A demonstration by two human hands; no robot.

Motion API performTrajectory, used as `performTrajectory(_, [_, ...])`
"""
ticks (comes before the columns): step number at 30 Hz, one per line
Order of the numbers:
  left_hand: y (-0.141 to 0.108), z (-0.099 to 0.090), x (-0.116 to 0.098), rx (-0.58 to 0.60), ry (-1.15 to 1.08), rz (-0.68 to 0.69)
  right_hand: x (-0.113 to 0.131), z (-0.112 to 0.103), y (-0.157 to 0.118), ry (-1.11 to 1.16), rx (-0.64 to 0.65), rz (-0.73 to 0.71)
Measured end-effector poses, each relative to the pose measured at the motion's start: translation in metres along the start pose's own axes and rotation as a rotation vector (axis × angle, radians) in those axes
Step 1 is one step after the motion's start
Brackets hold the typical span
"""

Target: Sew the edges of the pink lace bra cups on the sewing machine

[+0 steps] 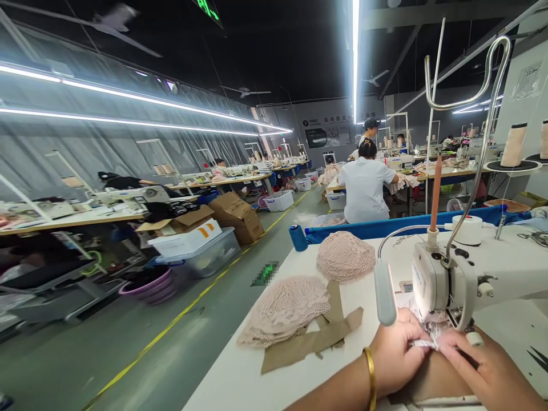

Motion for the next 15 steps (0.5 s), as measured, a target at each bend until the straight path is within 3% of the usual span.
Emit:
performTrajectory(5, [-0.018, 0.000, 0.005, -0.013, 0.192, 0.306, -0.001, -0.011, -0.002, -0.114, 0.224, -0.392])
performTrajectory(9, [-0.022, 0.003, 0.008, 0.026, 0.367, 0.388, 0.000, -0.017, 0.001, -0.173, 0.316, -0.467])
performTrajectory(15, [-0.021, 0.007, 0.008, 0.041, 0.392, 0.369, 0.000, -0.015, 0.001, -0.171, 0.285, -0.492])
Point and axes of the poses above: each hand's wrist, its own y-axis towards the middle knuckle, its own z-axis out of the palm, x = y × z, the point moved 2 cm from there along y, towards the middle knuckle, and after that the axes turned 4 degrees about -z, right-handed, at the moved point
